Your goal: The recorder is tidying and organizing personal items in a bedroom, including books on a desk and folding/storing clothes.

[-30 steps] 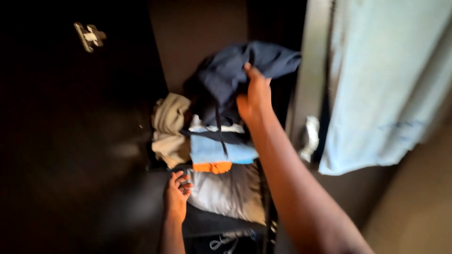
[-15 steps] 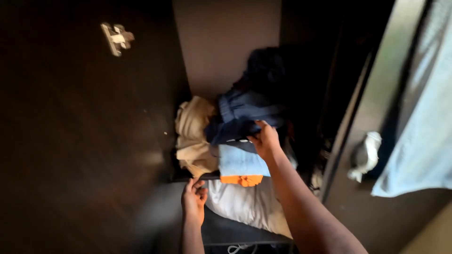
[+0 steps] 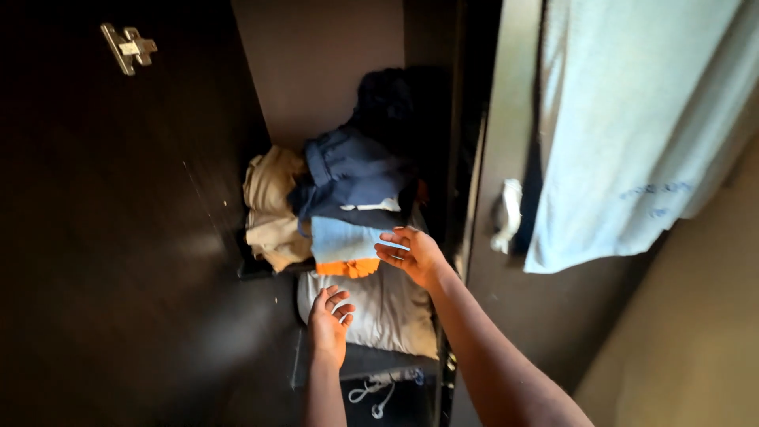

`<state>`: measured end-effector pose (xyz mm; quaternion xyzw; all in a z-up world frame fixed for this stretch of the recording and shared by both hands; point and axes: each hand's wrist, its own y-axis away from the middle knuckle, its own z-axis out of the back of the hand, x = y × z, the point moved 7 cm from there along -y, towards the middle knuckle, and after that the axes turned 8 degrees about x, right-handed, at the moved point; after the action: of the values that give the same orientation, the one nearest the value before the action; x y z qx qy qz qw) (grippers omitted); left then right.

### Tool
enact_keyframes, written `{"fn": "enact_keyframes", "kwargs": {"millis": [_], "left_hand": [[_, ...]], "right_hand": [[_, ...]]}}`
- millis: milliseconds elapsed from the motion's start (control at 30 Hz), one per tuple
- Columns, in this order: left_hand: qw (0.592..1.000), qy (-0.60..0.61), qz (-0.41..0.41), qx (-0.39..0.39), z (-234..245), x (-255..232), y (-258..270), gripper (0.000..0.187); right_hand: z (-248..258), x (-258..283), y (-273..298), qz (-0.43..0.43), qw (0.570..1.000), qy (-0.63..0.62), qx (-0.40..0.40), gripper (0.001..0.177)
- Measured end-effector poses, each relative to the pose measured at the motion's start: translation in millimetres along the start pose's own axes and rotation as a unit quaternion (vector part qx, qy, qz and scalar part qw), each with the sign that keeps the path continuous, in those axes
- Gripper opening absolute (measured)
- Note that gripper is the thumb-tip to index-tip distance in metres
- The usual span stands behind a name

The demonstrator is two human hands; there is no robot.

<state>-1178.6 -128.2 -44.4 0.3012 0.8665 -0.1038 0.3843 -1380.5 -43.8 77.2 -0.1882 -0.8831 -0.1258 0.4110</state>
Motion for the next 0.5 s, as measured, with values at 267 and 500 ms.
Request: {"fn": "enact_keyframes", "kwargs": {"millis": [267, 500], "left_hand": [[0.999, 0.011, 0.022, -0.036, 31, 54, 86, 0.037], [0.993, 0.019, 0.005, -0.115, 71, 71, 200, 0.038]], "right_hand": [[48, -48, 72, -0.043, 0.999, 0.019, 0.020, 0.028], [68, -101, 149, -0.090, 0.996, 0.006, 0.019, 0.029]]}}
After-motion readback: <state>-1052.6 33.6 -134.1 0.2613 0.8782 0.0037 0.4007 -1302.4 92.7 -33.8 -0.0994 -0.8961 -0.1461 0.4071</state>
